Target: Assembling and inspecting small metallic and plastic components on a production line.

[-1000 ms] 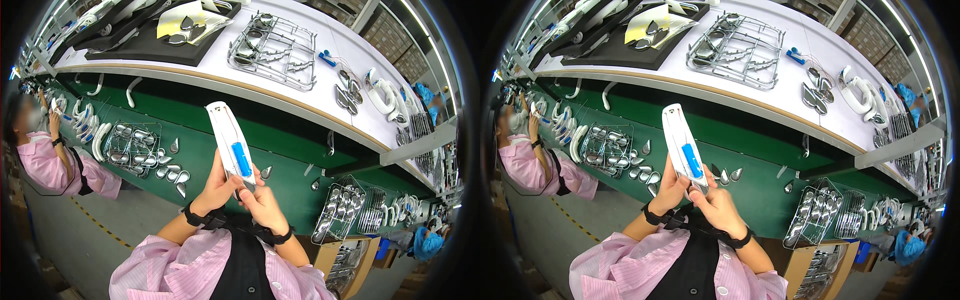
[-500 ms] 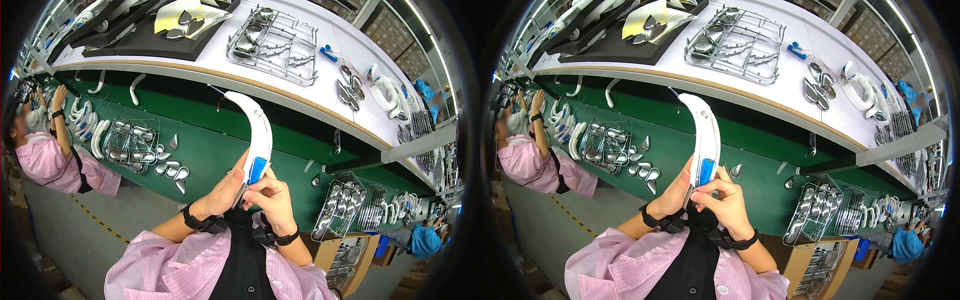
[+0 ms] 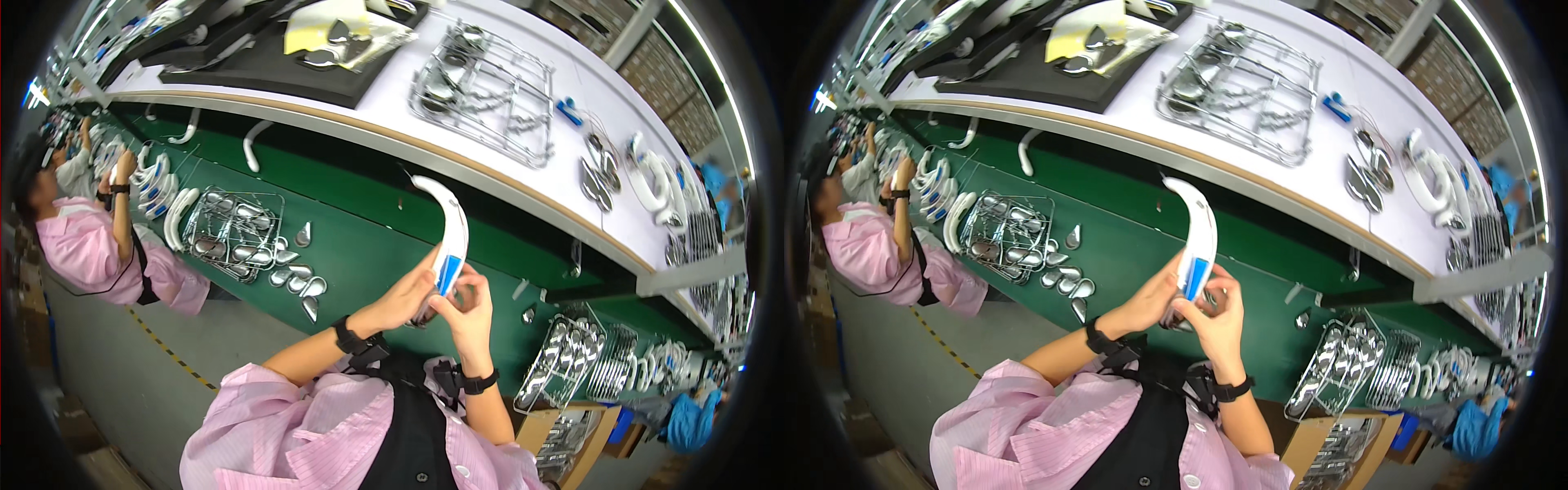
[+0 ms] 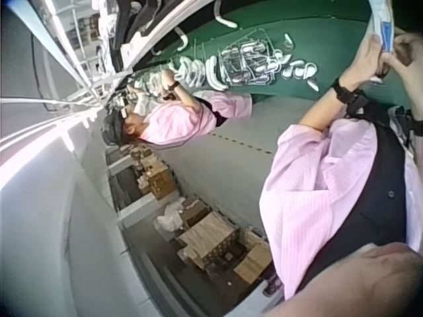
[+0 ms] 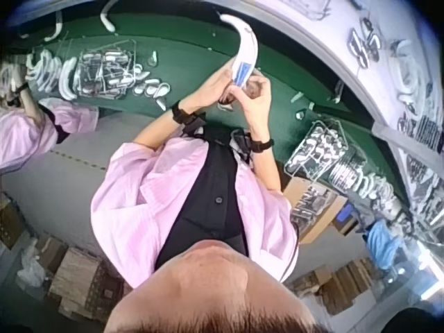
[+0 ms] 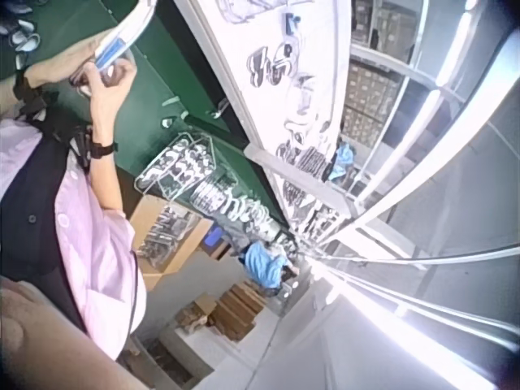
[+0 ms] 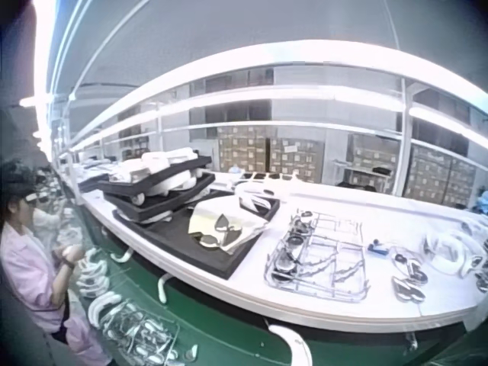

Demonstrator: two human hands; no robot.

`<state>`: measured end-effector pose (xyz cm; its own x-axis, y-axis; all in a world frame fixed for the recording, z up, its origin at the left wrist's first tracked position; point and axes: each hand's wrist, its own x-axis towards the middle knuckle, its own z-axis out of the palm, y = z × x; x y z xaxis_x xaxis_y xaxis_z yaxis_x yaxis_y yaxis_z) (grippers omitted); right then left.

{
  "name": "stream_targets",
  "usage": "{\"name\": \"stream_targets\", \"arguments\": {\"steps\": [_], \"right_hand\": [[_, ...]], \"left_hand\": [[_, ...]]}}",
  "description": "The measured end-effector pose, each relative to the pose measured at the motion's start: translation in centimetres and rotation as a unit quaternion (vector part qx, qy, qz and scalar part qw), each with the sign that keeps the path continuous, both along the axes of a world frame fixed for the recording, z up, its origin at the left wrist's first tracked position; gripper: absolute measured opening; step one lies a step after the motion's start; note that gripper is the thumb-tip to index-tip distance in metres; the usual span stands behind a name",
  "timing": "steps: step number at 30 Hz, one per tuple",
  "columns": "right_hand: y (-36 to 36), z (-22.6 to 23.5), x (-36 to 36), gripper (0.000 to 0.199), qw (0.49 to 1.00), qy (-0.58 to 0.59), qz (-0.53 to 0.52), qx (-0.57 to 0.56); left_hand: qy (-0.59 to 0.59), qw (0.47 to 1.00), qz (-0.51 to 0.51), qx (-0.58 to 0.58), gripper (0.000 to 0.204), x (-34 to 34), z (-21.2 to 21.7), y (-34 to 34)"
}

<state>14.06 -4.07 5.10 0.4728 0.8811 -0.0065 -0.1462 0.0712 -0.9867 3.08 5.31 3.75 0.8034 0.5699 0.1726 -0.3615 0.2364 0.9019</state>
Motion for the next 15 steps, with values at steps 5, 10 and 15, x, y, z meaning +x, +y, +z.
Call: {"name": "stream_targets", "arguments": {"steps": [5,10,15], "right_hand": [[-0.8,-4.8,-0.6,0.06,0.969,0.181,0.139,-0.1],[0.5,-8.3,0.9,0.046,0.941,0.186,0.187,-0.212],[4.1,-14.1,7.5,0.04,0.899,-0.288,0.175,-0.279]], "left_hand": [[0.073,0.994,0.061,0.053,0.061,-0.5,-4.7,0.4],[0.346,0.875,0.096,0.325,0.034,-4.5,-9.6,2.4],[0.35,0.906,0.192,0.142,0.027,-10.0,-14.0,8.4]]}}
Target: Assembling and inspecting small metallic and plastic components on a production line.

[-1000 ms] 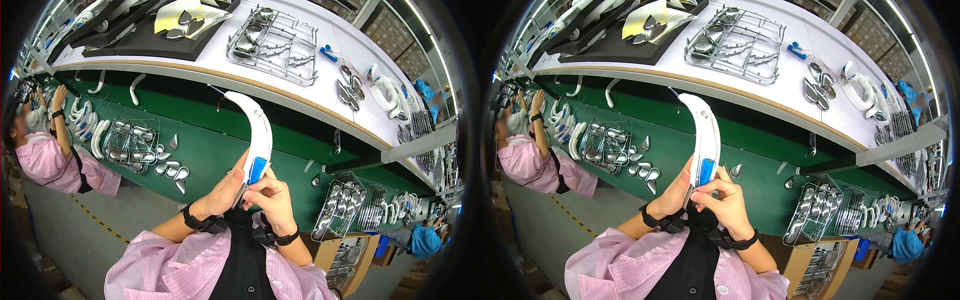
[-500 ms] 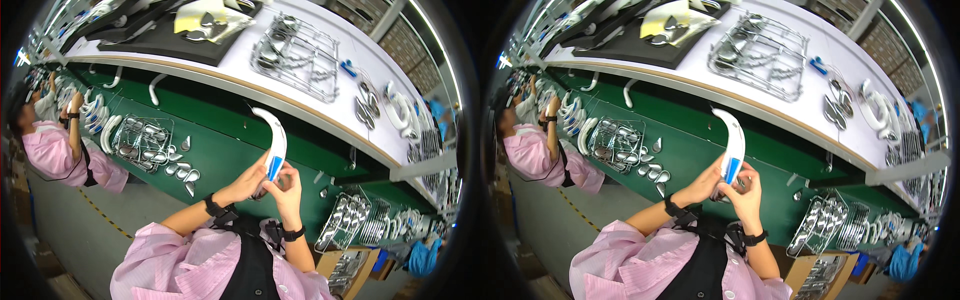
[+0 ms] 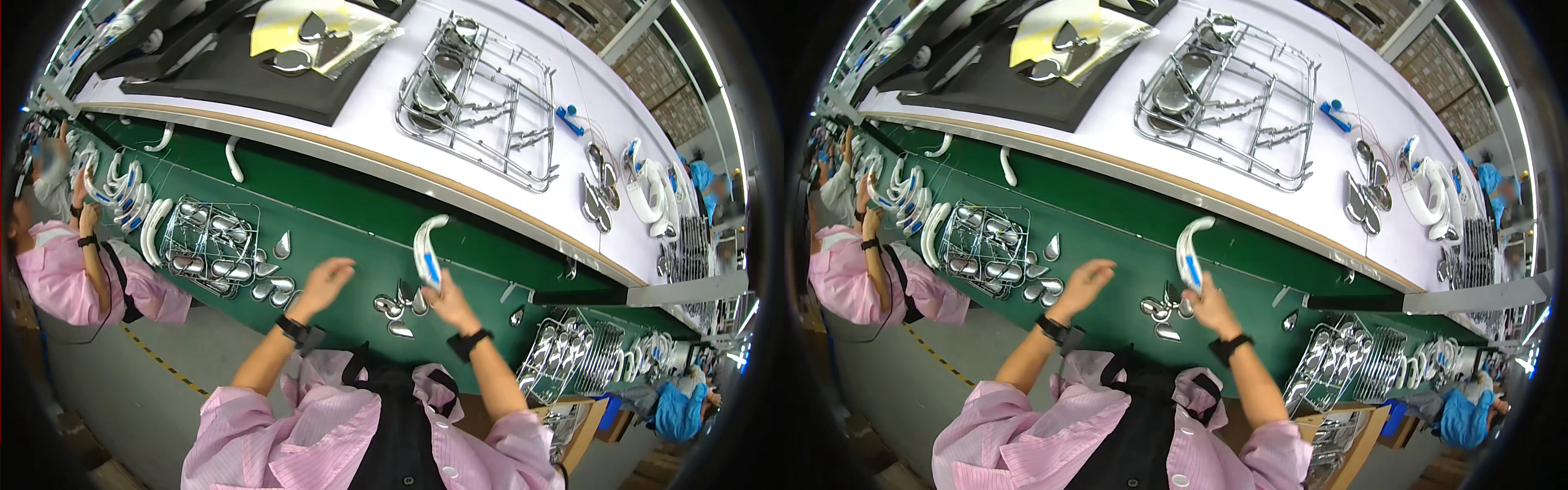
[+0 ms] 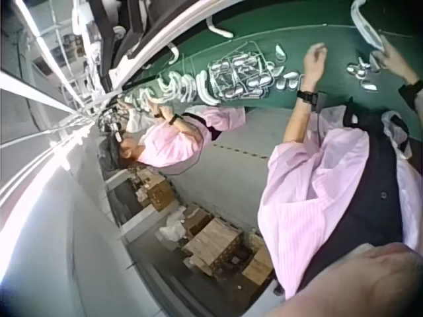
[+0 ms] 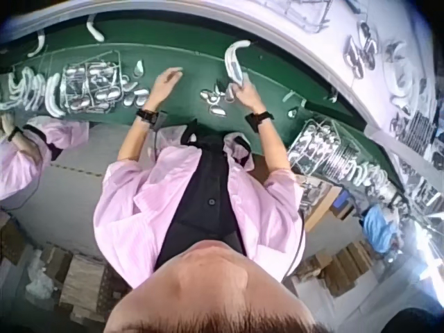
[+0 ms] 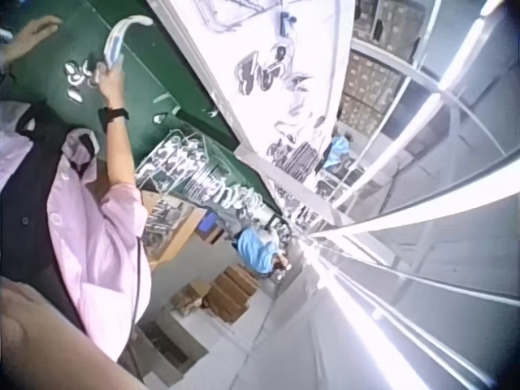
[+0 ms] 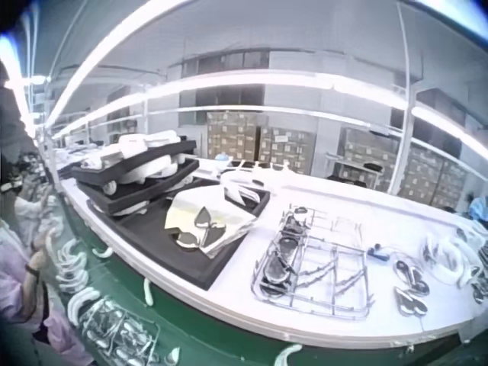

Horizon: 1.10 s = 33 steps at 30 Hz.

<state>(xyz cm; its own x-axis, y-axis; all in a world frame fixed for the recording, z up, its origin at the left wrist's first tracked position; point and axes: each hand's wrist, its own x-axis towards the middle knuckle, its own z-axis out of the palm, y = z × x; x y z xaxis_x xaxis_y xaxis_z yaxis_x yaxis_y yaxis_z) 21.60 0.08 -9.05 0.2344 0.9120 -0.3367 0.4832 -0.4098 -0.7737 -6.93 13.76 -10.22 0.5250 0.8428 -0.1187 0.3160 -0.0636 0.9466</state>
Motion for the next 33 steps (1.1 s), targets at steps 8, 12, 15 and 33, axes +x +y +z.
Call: {"name": "stream_targets", "arguments": {"steps": [8,12,15,33], "right_hand": [[5.9,-5.4,4.5,0.073,0.935,-0.311,-0.152,0.08],[0.4,-8.0,1.7,0.069,0.942,-0.272,-0.188,-0.057],[-4.5,-11.1,2.0,0.069,0.924,-0.222,-0.234,-0.203],[-7.1,-8.8,1.5,0.021,0.865,0.248,-0.436,-0.003]], "left_hand": [[0.08,0.96,0.253,0.09,0.04,-9.8,-6.0,18.8],[0.238,0.911,0.299,0.153,0.047,-13.7,-8.8,26.1],[0.356,0.868,0.285,0.197,0.051,-12.7,-12.2,31.1],[0.262,0.896,0.328,0.142,0.056,-12.8,-27.4,35.6]]}}
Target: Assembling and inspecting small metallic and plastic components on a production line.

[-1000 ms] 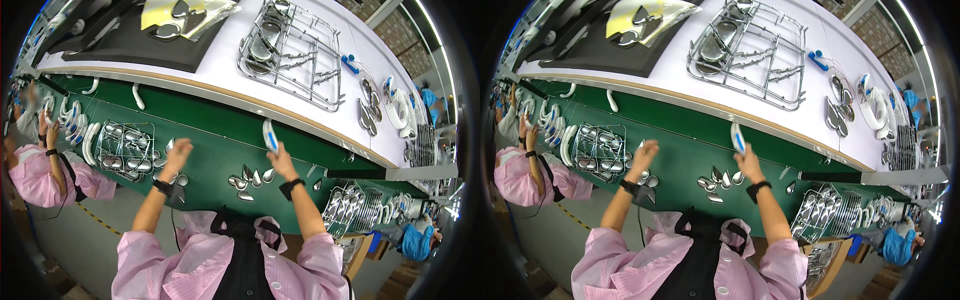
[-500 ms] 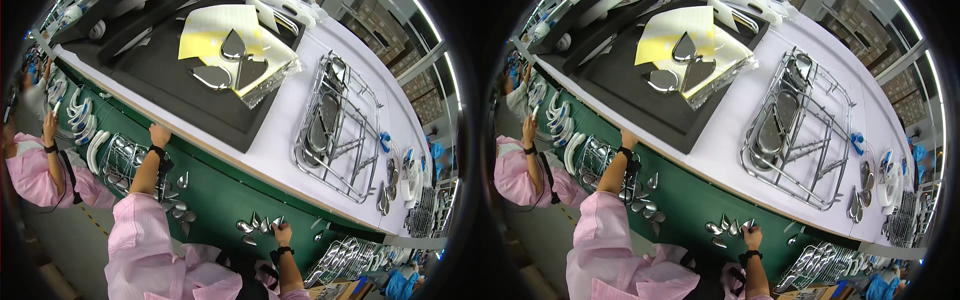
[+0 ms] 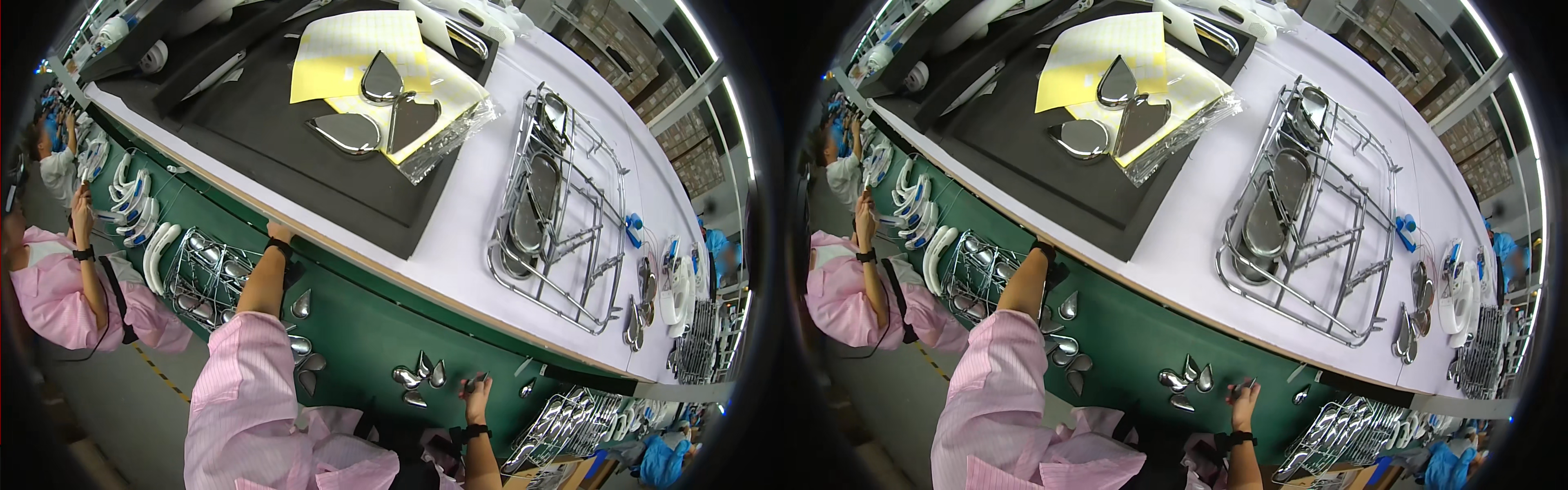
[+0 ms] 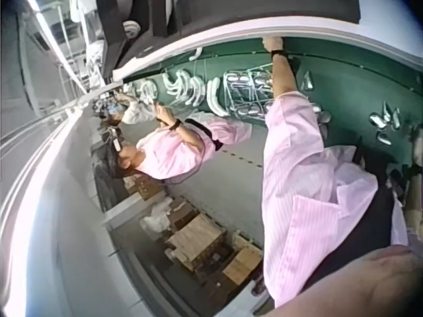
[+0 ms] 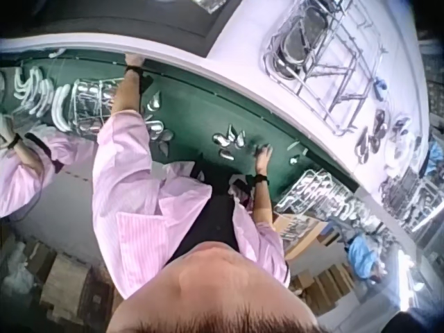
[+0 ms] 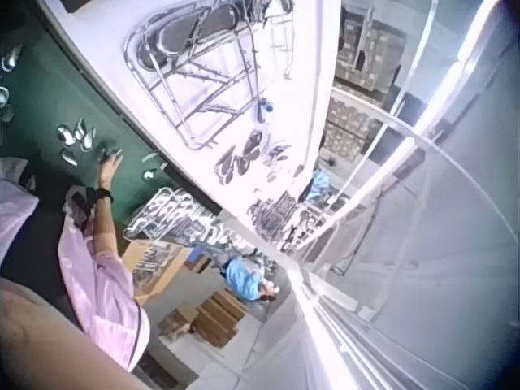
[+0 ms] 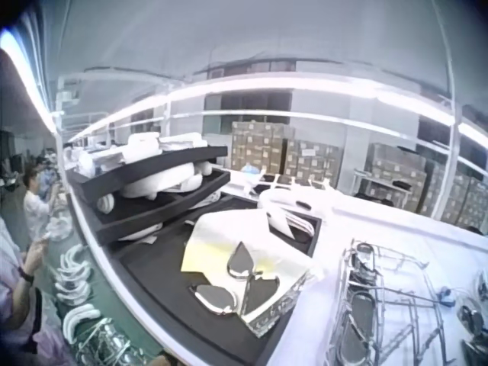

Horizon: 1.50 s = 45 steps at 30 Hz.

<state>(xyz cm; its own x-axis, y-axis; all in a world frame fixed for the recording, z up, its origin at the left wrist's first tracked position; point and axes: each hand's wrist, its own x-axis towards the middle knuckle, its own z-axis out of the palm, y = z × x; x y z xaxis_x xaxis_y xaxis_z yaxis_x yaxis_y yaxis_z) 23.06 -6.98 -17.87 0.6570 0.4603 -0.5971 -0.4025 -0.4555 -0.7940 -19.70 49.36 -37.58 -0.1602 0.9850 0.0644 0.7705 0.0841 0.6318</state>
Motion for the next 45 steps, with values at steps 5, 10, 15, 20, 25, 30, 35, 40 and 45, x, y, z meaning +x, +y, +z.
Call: {"name": "stream_targets", "arguments": {"steps": [5,10,15,20,25,30,35,40,45], "right_hand": [[-0.2,1.1,-0.1,0.033,0.995,0.076,0.0,0.059],[2.1,2.9,-3.0,0.04,0.99,0.035,0.059,0.122],[5.0,11.3,-6.5,0.051,0.965,-0.052,0.162,0.198],[5.9,19.3,-9.6,0.051,0.936,-0.133,0.203,0.255],[5.3,25.2,-11.7,0.046,0.884,-0.315,0.18,0.294],[3.7,27.0,-12.5,0.048,0.871,-0.351,0.193,0.285],[2.5,28.2,-13.0,0.049,0.847,-0.42,0.185,0.268],[2.0,28.7,-13.1,0.047,0.798,-0.511,0.192,0.254],[1.5,28.6,-13.5,0.045,0.805,-0.494,0.199,0.26]], "left_hand": [[-0.282,0.94,-0.004,-0.191,0.044,9.2,14.6,-6.5],[-0.329,0.936,-0.124,-0.019,0.05,12.0,23.1,-18.5],[-0.53,0.781,-0.225,-0.241,0.051,14.5,33.9,-31.1],[-0.656,0.635,-0.21,-0.35,0.046,16.6,41.0,-38.3],[-0.68,0.649,-0.194,-0.281,0.041,18.0,41.9,-42.2],[-0.7,0.639,-0.192,-0.254,0.041,18.9,43.4,-44.2],[-0.699,0.625,-0.264,-0.228,0.037,19.3,44.0,-45.2],[-0.702,0.607,-0.305,-0.212,0.042,19.4,43.9,-46.1],[-0.673,0.634,-0.336,-0.176,0.045,19.3,44.7,-47.1]]}}
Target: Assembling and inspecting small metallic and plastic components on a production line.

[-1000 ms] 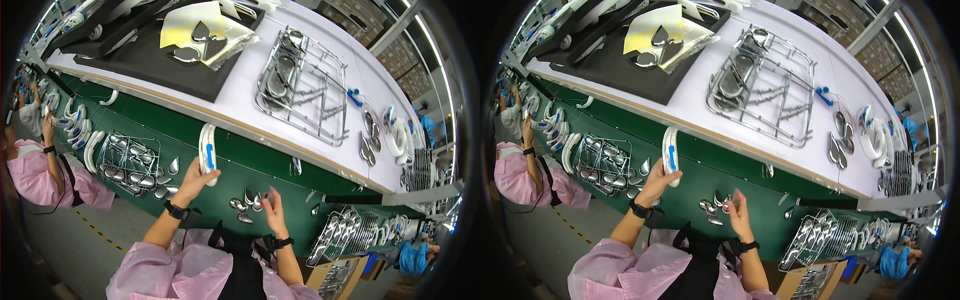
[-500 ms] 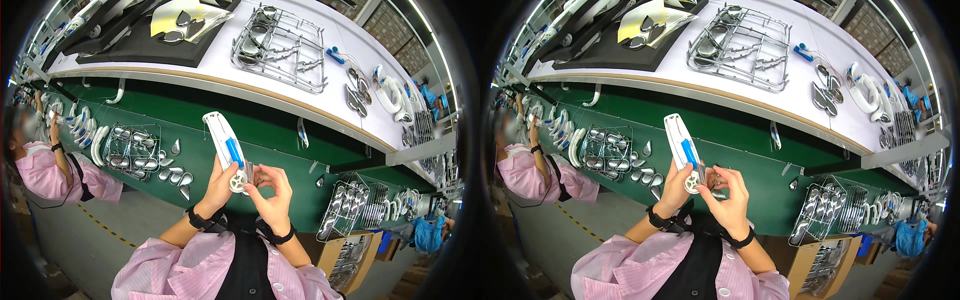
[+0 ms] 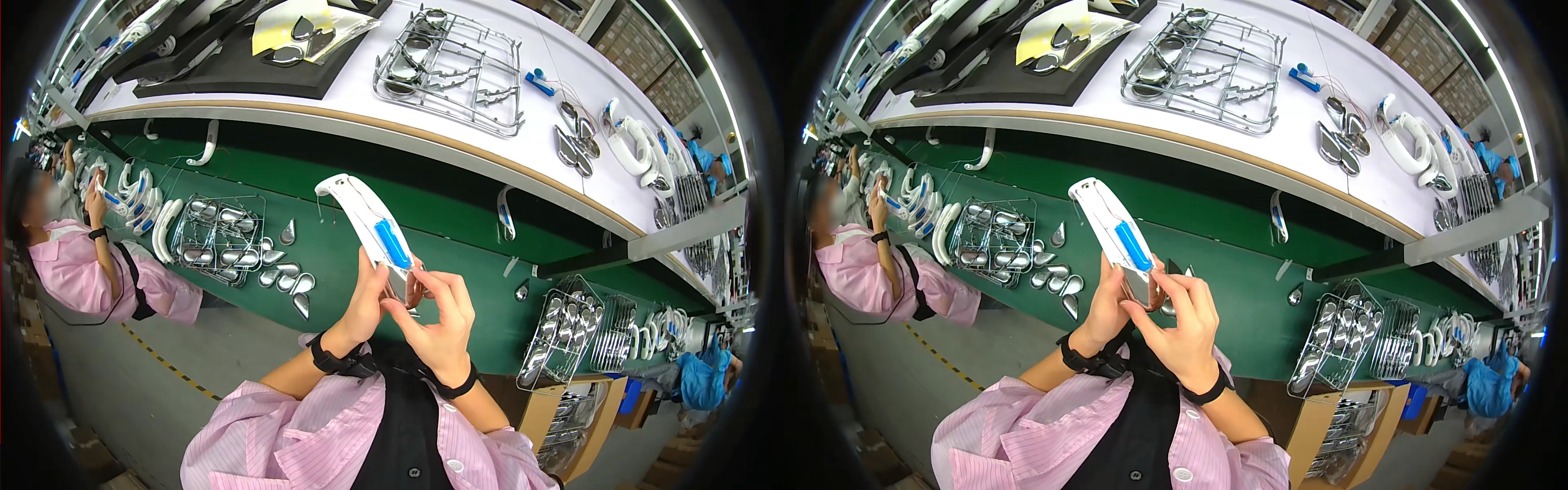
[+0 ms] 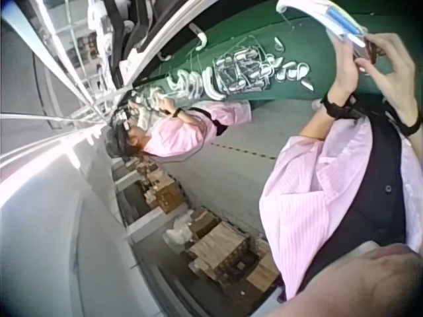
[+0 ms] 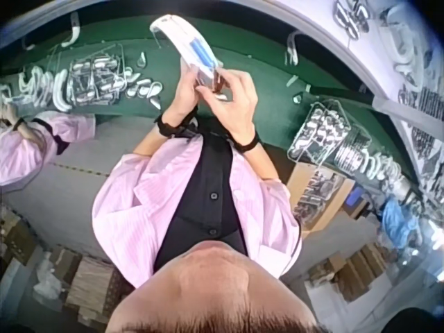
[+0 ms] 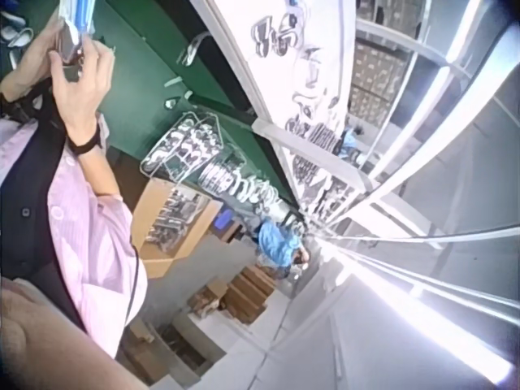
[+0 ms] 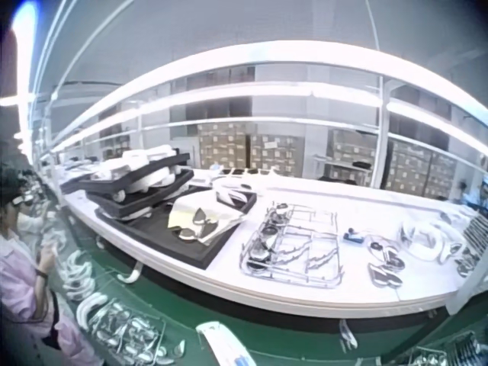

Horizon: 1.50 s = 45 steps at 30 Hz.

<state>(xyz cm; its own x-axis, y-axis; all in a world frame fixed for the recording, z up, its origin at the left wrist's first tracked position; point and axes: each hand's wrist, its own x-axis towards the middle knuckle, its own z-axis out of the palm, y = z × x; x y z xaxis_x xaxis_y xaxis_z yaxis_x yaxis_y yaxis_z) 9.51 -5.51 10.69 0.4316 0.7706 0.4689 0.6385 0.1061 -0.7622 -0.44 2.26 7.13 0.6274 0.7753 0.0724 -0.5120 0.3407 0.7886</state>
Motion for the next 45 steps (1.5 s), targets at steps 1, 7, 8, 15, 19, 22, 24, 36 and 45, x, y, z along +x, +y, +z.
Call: {"name": "stream_targets", "arguments": {"steps": [1,7,8,15,19,22,24,36,45], "right_hand": [[-0.1,0.0,0.0,0.045,1.0,-0.006,0.0,0.002],[-0.5,0.4,-0.2,0.047,0.999,-0.042,0.001,0.024],[-0.6,0.3,-0.1,0.047,0.999,-0.042,0.001,0.024],[-0.9,0.7,0.4,0.047,0.998,-0.021,0.057,0.009],[-1.4,0.3,0.1,0.057,0.987,0.151,0.054,-0.007],[-1.6,-0.9,0.3,0.048,0.951,0.284,0.093,-0.077],[-1.6,-1.0,0.3,0.034,0.92,0.32,0.15,-0.172],[-1.3,-3.1,-0.5,0.042,0.92,0.33,0.172,-0.125],[-0.6,-1.3,2.0,0.016,0.98,0.194,0.03,-0.017]], "left_hand": [[0.014,1.0,-0.002,0.017,0.039,-0.2,0.2,0.1],[0.037,0.997,0.027,0.067,0.037,-0.3,0.8,-0.6],[0.026,0.998,0.021,0.055,0.037,-0.3,0.9,-0.7],[0.027,0.998,0.001,0.051,0.044,-1.0,0.5,-0.5],[-0.009,0.997,-0.016,-0.077,0.047,-1.1,1.0,-0.8],[-0.024,0.999,-0.023,0.002,0.044,-0.8,0.5,-1.2],[-0.033,0.999,-0.028,-0.006,0.048,-0.6,1.0,-1.3],[-0.031,0.997,-0.071,-0.008,0.056,-0.6,1.8,-0.5],[0.069,0.994,-0.033,0.073,0.065,-0.8,0.5,0.2]]}}
